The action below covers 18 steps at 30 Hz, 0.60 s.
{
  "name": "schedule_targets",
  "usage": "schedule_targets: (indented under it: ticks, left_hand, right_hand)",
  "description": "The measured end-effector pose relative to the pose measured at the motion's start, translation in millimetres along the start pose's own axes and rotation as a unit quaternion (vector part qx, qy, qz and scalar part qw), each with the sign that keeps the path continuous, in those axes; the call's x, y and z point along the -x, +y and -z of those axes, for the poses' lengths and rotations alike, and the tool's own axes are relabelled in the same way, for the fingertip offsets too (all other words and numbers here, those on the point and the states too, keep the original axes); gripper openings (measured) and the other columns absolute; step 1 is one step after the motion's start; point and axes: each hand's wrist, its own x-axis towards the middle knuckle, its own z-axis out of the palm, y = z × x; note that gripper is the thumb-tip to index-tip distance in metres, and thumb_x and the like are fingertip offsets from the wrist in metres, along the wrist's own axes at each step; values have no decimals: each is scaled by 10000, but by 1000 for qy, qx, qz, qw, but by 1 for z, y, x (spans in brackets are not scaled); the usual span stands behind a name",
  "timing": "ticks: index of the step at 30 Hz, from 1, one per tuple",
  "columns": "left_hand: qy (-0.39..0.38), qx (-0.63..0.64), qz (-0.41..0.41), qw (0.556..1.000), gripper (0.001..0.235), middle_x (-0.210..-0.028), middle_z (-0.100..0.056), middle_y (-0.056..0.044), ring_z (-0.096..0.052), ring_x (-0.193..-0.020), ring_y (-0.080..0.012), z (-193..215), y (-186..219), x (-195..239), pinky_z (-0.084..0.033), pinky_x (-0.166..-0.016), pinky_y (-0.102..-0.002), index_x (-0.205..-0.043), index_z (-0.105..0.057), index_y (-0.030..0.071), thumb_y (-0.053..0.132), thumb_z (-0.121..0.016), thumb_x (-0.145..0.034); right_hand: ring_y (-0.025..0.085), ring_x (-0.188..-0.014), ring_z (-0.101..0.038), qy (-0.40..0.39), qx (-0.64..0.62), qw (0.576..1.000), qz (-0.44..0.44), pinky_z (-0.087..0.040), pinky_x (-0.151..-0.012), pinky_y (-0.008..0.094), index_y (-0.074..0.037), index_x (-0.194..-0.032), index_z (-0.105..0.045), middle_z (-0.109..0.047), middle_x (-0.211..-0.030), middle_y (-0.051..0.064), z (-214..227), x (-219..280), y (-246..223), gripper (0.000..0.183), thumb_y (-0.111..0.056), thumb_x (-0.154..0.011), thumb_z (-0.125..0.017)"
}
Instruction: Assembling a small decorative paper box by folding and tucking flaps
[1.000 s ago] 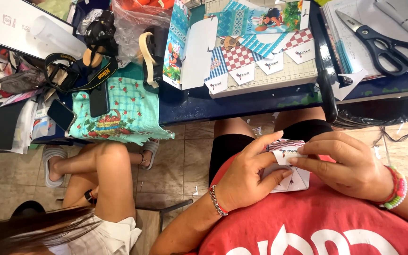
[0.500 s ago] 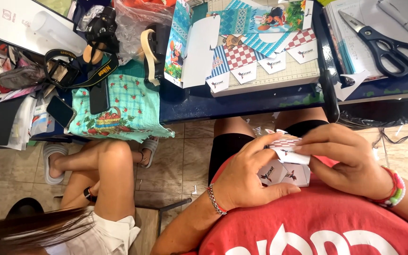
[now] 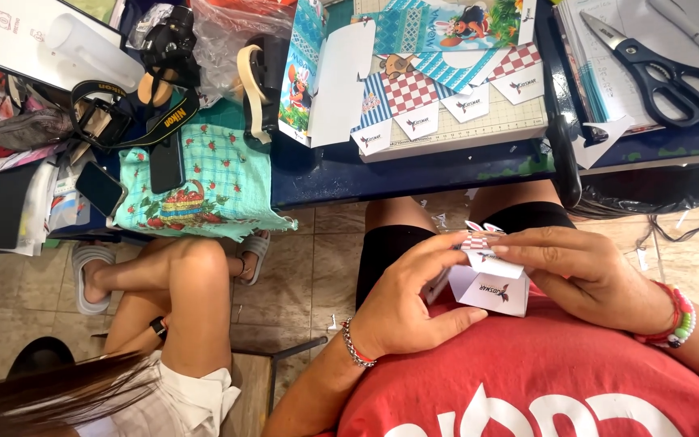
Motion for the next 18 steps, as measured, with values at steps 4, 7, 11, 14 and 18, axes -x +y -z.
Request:
schedule_targets:
  ticks: [4,7,11,14,18]
  left_hand:
    - [8,42,53,998,763,-1473,-569,-141,-609,-1336,-241,4,1,3,-481,-1160,-326,-1432,-443,41,249,-814,-798]
    - [9,47,109,993,762,-1432,-602,-163,-615,-1331,-257,1,-5,-1,-488,-1142,-345,-1438,-428,57,304,-785,-811]
    - [137,68,28,988,527,-1282,-702,-193,-717,-1183,-267,-14,-26,-10,-618,-988,-338,-1334,-514,2,214,-743,-910]
    - [231,29,-34,972,486,-1170,-731,-156,-733,-1013,-224,-15,-24,-22,-628,-863,-312,-1268,-603,21,304,-757,-905]
    - [241,-58,-223,943,522,-1452,-583,-274,-702,-1269,-367,-12,-26,-34,-632,-1035,-408,-1327,-608,74,385,-751,-934]
  right_hand:
    - [218,-1121,-770,46,37,997,-45,-600,-962,292,-84,-1308,-669,-746,-1285,107,-5,7,3,403,13,-930,-568]
    - [151,-775,-725,100,87,988,-76,-550,-707,259,-107,-1290,-686,-778,-1130,69,-9,3,0,380,13,-943,-590]
    - [213,-1019,-767,164,138,977,-17,-611,-902,288,0,-1296,-657,-752,-1216,120,-9,-17,-6,338,44,-965,-603]
    - [181,-869,-717,210,187,959,10,-581,-817,289,32,-1300,-658,-759,-1187,112,-9,-32,-5,316,54,-991,-599]
    - [61,-600,-558,292,195,936,-1,-480,-590,212,56,-1234,-703,-762,-1167,118,-9,-47,0,266,120,-993,-611]
